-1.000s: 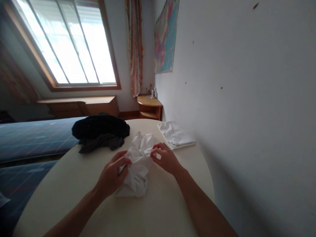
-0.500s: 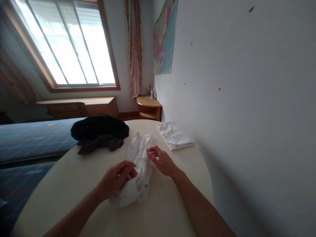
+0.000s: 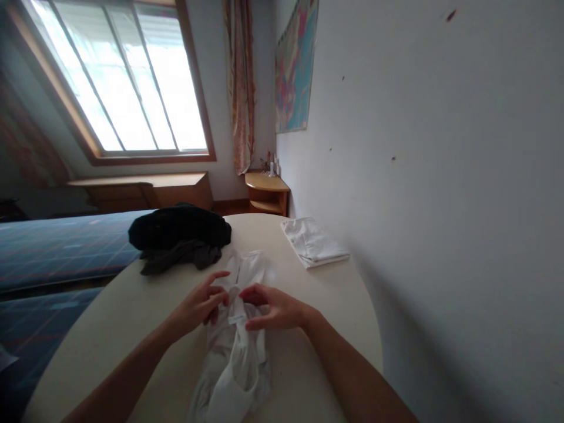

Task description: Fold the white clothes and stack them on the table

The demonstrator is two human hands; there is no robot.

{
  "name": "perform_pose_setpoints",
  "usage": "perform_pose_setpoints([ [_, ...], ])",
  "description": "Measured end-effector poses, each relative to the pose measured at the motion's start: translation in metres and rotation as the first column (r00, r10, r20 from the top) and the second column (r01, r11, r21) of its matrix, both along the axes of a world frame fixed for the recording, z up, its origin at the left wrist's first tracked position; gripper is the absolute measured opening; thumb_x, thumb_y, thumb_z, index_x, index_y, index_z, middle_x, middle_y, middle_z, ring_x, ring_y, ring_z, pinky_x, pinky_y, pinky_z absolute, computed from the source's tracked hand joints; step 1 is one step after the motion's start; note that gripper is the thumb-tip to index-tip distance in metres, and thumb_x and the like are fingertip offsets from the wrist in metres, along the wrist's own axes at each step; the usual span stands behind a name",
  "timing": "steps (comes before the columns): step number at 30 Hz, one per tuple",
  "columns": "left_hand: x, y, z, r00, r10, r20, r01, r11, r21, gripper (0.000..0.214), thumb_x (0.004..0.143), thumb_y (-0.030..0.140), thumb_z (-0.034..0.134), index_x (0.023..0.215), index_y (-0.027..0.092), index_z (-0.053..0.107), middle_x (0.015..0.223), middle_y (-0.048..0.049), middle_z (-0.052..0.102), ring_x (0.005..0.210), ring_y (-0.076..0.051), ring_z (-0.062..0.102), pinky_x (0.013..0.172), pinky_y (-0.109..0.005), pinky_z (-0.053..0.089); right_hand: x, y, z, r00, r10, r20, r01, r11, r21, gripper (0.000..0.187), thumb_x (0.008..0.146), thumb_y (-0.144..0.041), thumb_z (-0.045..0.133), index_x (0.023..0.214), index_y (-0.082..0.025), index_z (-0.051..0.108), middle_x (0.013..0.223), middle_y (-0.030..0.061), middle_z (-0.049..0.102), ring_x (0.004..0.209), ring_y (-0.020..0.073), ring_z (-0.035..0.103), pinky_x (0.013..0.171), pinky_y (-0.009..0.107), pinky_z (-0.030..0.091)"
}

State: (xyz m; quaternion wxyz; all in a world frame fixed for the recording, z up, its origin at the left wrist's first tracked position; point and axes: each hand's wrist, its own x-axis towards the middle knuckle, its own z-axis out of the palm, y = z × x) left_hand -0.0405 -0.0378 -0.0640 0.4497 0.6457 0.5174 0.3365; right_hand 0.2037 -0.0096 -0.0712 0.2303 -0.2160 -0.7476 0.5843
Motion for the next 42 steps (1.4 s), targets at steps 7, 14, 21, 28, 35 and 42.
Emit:
perform_pose_setpoints([
  [7,-0.009,0.011,-0.014,0.957,-0.042,-0.285,0.147,0.923,0.357,0.051,0.084,0.025,0.056,0.135,0.023,0.057,0.116,-0.0078,0.068,0.109,-0.021,0.062,0.099,-0.036,0.048,-0.001,-0.003,0.007,1.000,0.006,-0.020,-0.006,1.000,0.015,0.055,0.069,-0.047,0.084,0.110,-0.019,0.060,0.114,0.0049,0.063,0.113,0.0211,0.058,0.109,0.040,0.040],
  [14,-0.008,0.013,-0.010,0.915,0.037,-0.402,0.104,0.941,0.323,0.024,0.086,0.023,0.048,0.098,0.020,0.069,0.097,-0.0073,0.073,0.092,-0.022,0.066,0.085,-0.031,0.048,-0.005,-0.018,0.020,0.969,0.041,0.245,-0.103,0.964,0.246,0.061,0.057,-0.051,0.089,0.106,-0.025,0.064,0.130,0.0045,0.056,0.135,0.0293,0.041,0.112,0.039,0.036],
  [21,-0.024,0.004,0.000,0.877,-0.031,-0.480,0.117,0.982,0.150,0.023,0.089,0.037,0.049,0.080,0.021,0.063,0.061,-0.0006,0.065,0.058,-0.018,0.063,0.058,-0.024,0.043,0.001,0.003,0.000,0.978,-0.085,0.190,-0.015,0.881,0.472,0.014,0.073,-0.028,0.079,0.080,-0.022,0.068,0.105,0.0038,0.070,0.124,0.0256,0.054,0.112,0.043,0.035],
  [28,-0.033,0.003,0.012,0.942,-0.116,-0.314,0.128,0.992,0.018,0.038,0.085,0.057,0.054,0.077,0.020,0.055,0.054,0.0060,0.049,0.043,-0.012,0.049,0.043,-0.021,0.033,0.040,0.027,0.002,0.793,-0.581,0.184,0.415,0.736,0.535,0.024,0.085,-0.043,0.067,0.081,-0.020,0.063,0.077,0.0024,0.070,0.069,0.0166,0.062,0.069,0.028,0.048],
  [35,-0.034,0.021,-0.003,0.901,0.218,-0.375,-0.054,0.914,0.403,0.035,0.096,0.051,0.033,0.090,0.022,0.053,0.084,-0.0039,0.065,0.080,-0.022,0.063,0.076,-0.031,0.046,0.047,0.014,0.014,0.903,-0.196,0.383,0.163,0.980,0.116,0.059,0.086,-0.073,0.051,0.077,-0.016,0.062,0.063,0.0019,0.065,0.051,0.0119,0.055,0.049,0.022,0.039],
  [42,-0.046,0.014,-0.006,0.850,0.117,-0.514,0.019,0.967,0.253,0.030,0.095,0.044,0.036,0.094,0.022,0.056,0.087,-0.0063,0.068,0.088,-0.025,0.065,0.080,-0.032,0.044,0.043,0.009,0.019,0.914,-0.085,0.396,0.097,0.995,-0.011,0.046,0.077,-0.061,0.071,0.076,-0.016,0.060,0.050,-0.0056,0.054,0.041,0.0076,0.046,0.040,0.018,0.032],
])
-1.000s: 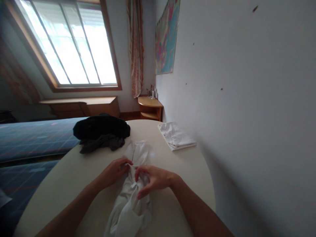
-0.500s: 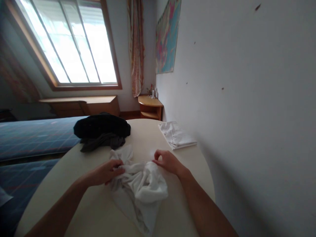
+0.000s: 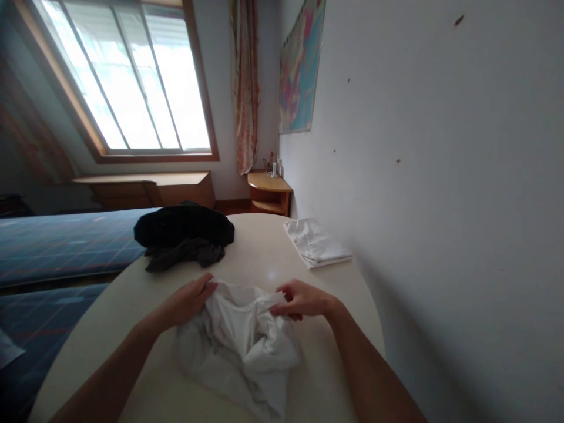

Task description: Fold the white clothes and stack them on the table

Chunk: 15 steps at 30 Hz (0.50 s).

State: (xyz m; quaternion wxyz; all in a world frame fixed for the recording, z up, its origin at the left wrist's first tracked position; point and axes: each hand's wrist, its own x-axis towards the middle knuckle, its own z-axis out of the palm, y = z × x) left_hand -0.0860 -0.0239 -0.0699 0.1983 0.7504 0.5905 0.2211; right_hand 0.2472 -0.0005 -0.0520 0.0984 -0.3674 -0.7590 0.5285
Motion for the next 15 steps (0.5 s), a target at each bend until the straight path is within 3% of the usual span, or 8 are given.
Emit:
perform_pose_setpoints([
  [2,-0.003,-0.002,0.006,0.996,-0.071,0.062,0.075,0.995,-0.064,0.031,0.092,0.048,0.043,0.084,0.022,0.057,0.079,-0.0020,0.066,0.078,-0.020,0.062,0.072,-0.028,0.044,0.003,0.007,-0.004,0.981,-0.181,-0.076,0.187,0.979,0.082,0.046,0.080,-0.062,0.067,0.084,-0.017,0.058,0.048,-0.0073,0.052,0.036,0.0070,0.040,0.037,0.018,0.027],
  [3,-0.003,-0.003,0.009,0.990,-0.090,0.109,0.099,0.992,-0.079,0.033,0.091,0.051,0.046,0.080,0.022,0.056,0.074,-0.0001,0.064,0.072,-0.019,0.060,0.067,-0.026,0.043,0.004,0.012,-0.007,0.949,-0.287,-0.133,0.304,0.944,0.128,0.047,0.081,-0.063,0.065,0.088,-0.018,0.057,0.050,-0.0071,0.054,0.036,0.0074,0.041,0.036,0.018,0.027],
  [5,-0.003,0.000,0.012,0.978,-0.059,0.200,0.072,0.995,-0.063,0.036,0.090,0.055,0.047,0.076,0.022,0.054,0.063,0.0033,0.056,0.061,-0.016,0.054,0.060,-0.025,0.041,0.006,0.023,-0.014,0.842,-0.465,-0.274,0.521,0.834,0.182,0.049,0.080,-0.065,0.063,0.095,-0.019,0.056,0.057,-0.0048,0.060,0.041,0.0099,0.048,0.039,0.020,0.033],
  [7,-0.002,0.004,0.014,0.960,0.018,0.278,-0.023,1.000,0.014,0.038,0.090,0.057,0.045,0.077,0.022,0.052,0.059,0.0053,0.049,0.057,-0.015,0.050,0.057,-0.025,0.041,0.006,0.031,-0.020,0.735,-0.543,-0.407,0.649,0.737,0.189,0.050,0.080,-0.065,0.061,0.099,-0.019,0.055,0.071,0.0003,0.067,0.058,0.0146,0.061,0.048,0.023,0.045],
  [9,0.000,0.009,0.014,0.927,0.081,0.368,-0.117,0.990,0.078,0.038,0.090,0.058,0.044,0.080,0.022,0.051,0.064,0.0048,0.048,0.059,-0.015,0.052,0.058,-0.026,0.045,0.004,0.035,-0.024,0.698,-0.527,-0.486,0.678,0.705,0.210,0.048,0.083,-0.062,0.059,0.105,-0.019,0.055,0.095,0.0074,0.072,0.083,0.0189,0.068,0.066,0.028,0.053],
  [11,0.001,0.013,0.011,0.881,0.094,0.464,-0.149,0.985,0.083,0.039,0.089,0.059,0.044,0.084,0.021,0.051,0.070,0.0033,0.051,0.064,-0.016,0.054,0.060,-0.027,0.049,0.002,0.033,-0.027,0.744,-0.467,-0.477,0.631,0.726,0.273,0.049,0.086,-0.057,0.058,0.116,-0.019,0.055,0.123,0.0129,0.065,0.107,0.0219,0.066,0.083,0.033,0.054],
  [13,0.001,0.013,0.007,0.851,0.063,0.521,-0.103,0.994,0.048,0.039,0.089,0.058,0.047,0.091,0.020,0.053,0.075,0.0012,0.055,0.070,-0.017,0.057,0.065,-0.030,0.052,-0.001,0.028,-0.027,0.825,-0.416,-0.382,0.551,0.742,0.382,0.055,0.085,-0.054,0.062,0.128,-0.020,0.052,0.136,0.0149,0.057,0.119,0.0245,0.061,0.094,0.038,0.052],
  [15,0.001,0.011,0.002,0.841,-0.026,0.540,0.033,0.999,-0.004,0.041,0.087,0.054,0.055,0.106,0.018,0.055,0.087,-0.0029,0.063,0.080,-0.019,0.062,0.076,-0.032,0.054,-0.001,0.023,-0.027,0.888,-0.395,-0.236,0.459,0.731,0.505,0.061,0.082,-0.050,0.067,0.133,-0.019,0.052,0.135,0.0160,0.058,0.119,0.0268,0.060,0.098,0.042,0.049],
])
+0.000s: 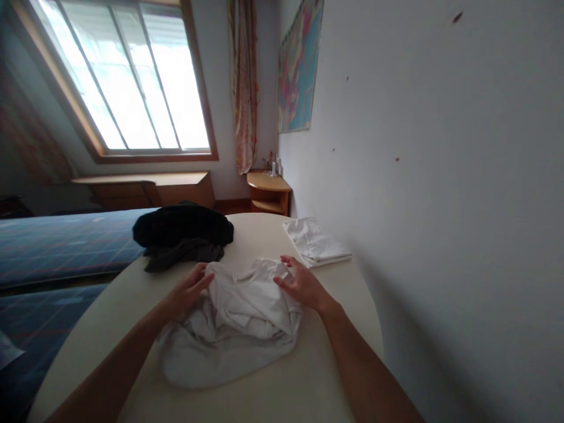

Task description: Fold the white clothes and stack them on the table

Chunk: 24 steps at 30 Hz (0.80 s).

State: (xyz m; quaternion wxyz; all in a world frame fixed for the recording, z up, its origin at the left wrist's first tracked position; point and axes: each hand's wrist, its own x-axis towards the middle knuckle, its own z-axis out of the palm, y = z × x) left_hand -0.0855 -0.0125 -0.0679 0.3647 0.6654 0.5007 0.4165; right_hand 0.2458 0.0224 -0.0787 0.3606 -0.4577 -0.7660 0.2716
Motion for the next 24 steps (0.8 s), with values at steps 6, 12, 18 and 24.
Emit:
perform_pose_setpoints([
  [6,-0.001,-0.011,-0.009,0.966,-0.204,-0.161,0.189,0.977,-0.102,0.079,0.080,0.035,0.067,0.150,0.025,0.033,0.128,-0.0106,0.061,0.080,-0.015,0.065,0.079,-0.032,0.054,0.006,-0.002,0.001,0.963,-0.037,0.268,0.039,0.999,-0.002,0.048,0.078,-0.038,0.070,0.120,-0.015,0.066,0.115,0.0144,0.069,0.105,0.0270,0.065,0.093,0.038,0.050],
  [12,-0.008,0.010,-0.007,0.983,0.180,-0.029,-0.177,0.979,0.102,0.050,0.084,0.041,0.057,0.128,0.018,0.057,0.110,-0.0100,0.069,0.089,-0.020,0.066,0.081,-0.034,0.055,0.017,0.009,0.000,0.980,-0.177,0.093,0.175,0.984,0.023,0.024,0.084,-0.036,0.062,0.098,-0.019,0.071,0.090,0.0055,0.072,0.074,0.0187,0.066,0.072,0.031,0.053],
  [18,-0.013,0.023,-0.021,0.918,0.394,0.046,-0.395,0.897,0.199,0.066,0.076,0.046,0.065,0.134,0.019,0.049,0.143,-0.0165,0.049,0.120,-0.028,0.058,0.085,-0.037,0.056,0.020,0.021,-0.007,0.935,-0.292,-0.204,0.328,0.929,0.171,0.035,0.086,-0.036,0.057,0.116,-0.020,0.063,0.123,0.0118,0.062,0.100,0.0217,0.066,0.077,0.033,0.058],
  [24,0.007,-0.002,-0.023,0.837,0.199,-0.509,-0.103,0.972,0.209,0.049,0.081,0.043,0.064,0.127,0.026,0.060,0.121,-0.0063,0.062,0.088,-0.019,0.066,0.079,-0.032,0.053,0.011,0.004,0.000,0.959,-0.147,0.241,0.127,0.987,0.096,0.025,0.081,-0.038,0.067,0.095,-0.018,0.071,0.102,0.0096,0.069,0.097,0.0244,0.065,0.092,0.039,0.051],
])
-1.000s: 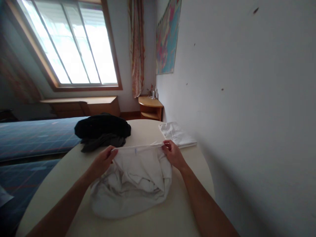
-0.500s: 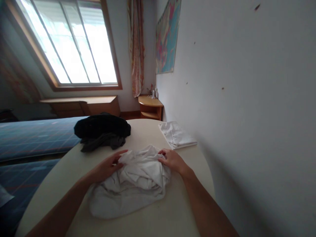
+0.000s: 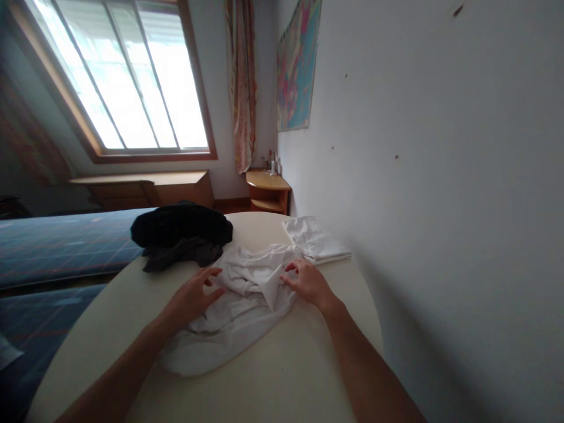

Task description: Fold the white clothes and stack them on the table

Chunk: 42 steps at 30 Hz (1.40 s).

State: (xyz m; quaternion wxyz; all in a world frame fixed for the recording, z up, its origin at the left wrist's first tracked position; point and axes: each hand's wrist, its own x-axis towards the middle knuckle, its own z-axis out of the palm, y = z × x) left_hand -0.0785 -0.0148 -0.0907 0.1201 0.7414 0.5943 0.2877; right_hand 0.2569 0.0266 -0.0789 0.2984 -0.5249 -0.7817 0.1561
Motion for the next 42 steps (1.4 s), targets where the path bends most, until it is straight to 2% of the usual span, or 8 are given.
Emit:
perform_pose_setpoints([
  [5,0.009,-0.007,0.004,0.986,-0.119,-0.116,0.103,0.986,-0.134,0.036,0.086,0.037,0.059,0.120,0.033,0.067,0.115,-0.0019,0.067,0.085,-0.017,0.067,0.078,-0.026,0.049,-0.001,-0.005,0.002,0.967,0.244,0.066,-0.238,0.967,-0.089,0.035,0.073,-0.014,0.066,0.107,-0.019,0.073,0.110,0.0086,0.071,0.105,0.0246,0.065,0.096,0.036,0.047],
  [9,0.006,-0.004,0.010,0.990,-0.084,-0.117,0.064,0.985,-0.159,0.021,0.088,0.033,0.054,0.095,0.026,0.072,0.092,-0.0025,0.073,0.087,-0.020,0.066,0.079,-0.027,0.046,0.001,-0.002,0.002,0.979,0.199,-0.037,-0.202,0.976,-0.083,0.033,0.078,-0.008,0.056,0.103,-0.021,0.073,0.104,0.0056,0.074,0.096,0.0210,0.068,0.089,0.033,0.051],
  [15,-0.025,0.006,0.028,0.956,0.284,0.077,-0.283,0.959,-0.020,0.026,0.089,0.041,0.049,0.095,0.023,0.067,0.092,-0.0027,0.074,0.071,-0.018,0.065,0.071,-0.027,0.045,0.008,0.010,0.003,0.962,-0.050,-0.268,0.125,0.954,0.273,0.020,0.087,-0.018,0.052,0.094,-0.021,0.070,0.097,0.0062,0.072,0.090,0.0207,0.067,0.085,0.035,0.053],
  [19,-0.041,0.010,0.031,0.873,0.460,0.161,-0.472,0.880,0.046,0.025,0.088,0.041,0.051,0.099,0.022,0.064,0.092,-0.0044,0.073,0.072,-0.019,0.067,0.068,-0.028,0.046,0.012,0.016,0.000,0.970,-0.089,-0.228,0.165,0.925,0.342,0.020,0.086,-0.019,0.052,0.094,-0.020,0.070,0.105,0.0094,0.069,0.102,0.0233,0.063,0.097,0.042,0.050],
  [25,-0.021,0.002,0.029,0.913,0.395,-0.103,-0.374,0.910,0.178,0.022,0.089,0.043,0.052,0.093,0.023,0.059,0.094,-0.0063,0.069,0.086,-0.023,0.066,0.073,-0.030,0.047,-0.014,-0.006,0.007,0.988,0.144,0.053,-0.153,0.943,0.297,0.013,0.085,-0.026,0.068,0.097,-0.024,0.073,0.110,0.0073,0.067,0.110,0.0235,0.058,0.104,0.044,0.044],
  [30,-0.007,-0.006,0.024,0.960,0.186,-0.209,-0.186,0.982,0.021,0.025,0.086,0.046,0.060,0.101,0.026,0.063,0.101,-0.0033,0.071,0.091,-0.022,0.067,0.075,-0.029,0.046,-0.049,-0.024,0.002,0.901,0.336,0.275,-0.385,0.911,0.147,0.026,0.085,-0.025,0.071,0.111,-0.025,0.072,0.110,0.0061,0.069,0.104,0.0225,0.061,0.096,0.036,0.047],
  [37,-0.012,-0.004,0.021,0.949,0.131,-0.285,-0.146,0.989,-0.030,0.015,0.091,0.031,0.053,0.091,0.024,0.066,0.098,-0.0047,0.071,0.090,-0.022,0.067,0.074,-0.028,0.044,-0.054,-0.017,-0.001,0.921,0.175,0.349,-0.242,0.958,0.157,0.016,0.096,-0.022,0.057,0.094,-0.020,0.073,0.097,0.0063,0.071,0.093,0.0199,0.065,0.086,0.030,0.047],
  [42,-0.024,0.006,0.028,0.927,0.374,0.033,-0.376,0.924,0.068,0.019,0.093,0.039,0.048,0.095,0.023,0.059,0.086,-0.0047,0.072,0.077,-0.021,0.068,0.068,-0.027,0.045,-0.023,-0.009,0.013,0.985,-0.146,0.096,0.115,0.955,0.274,0.019,0.095,-0.024,0.051,0.102,-0.021,0.069,0.095,0.0073,0.071,0.085,0.0193,0.067,0.076,0.027,0.049],
])
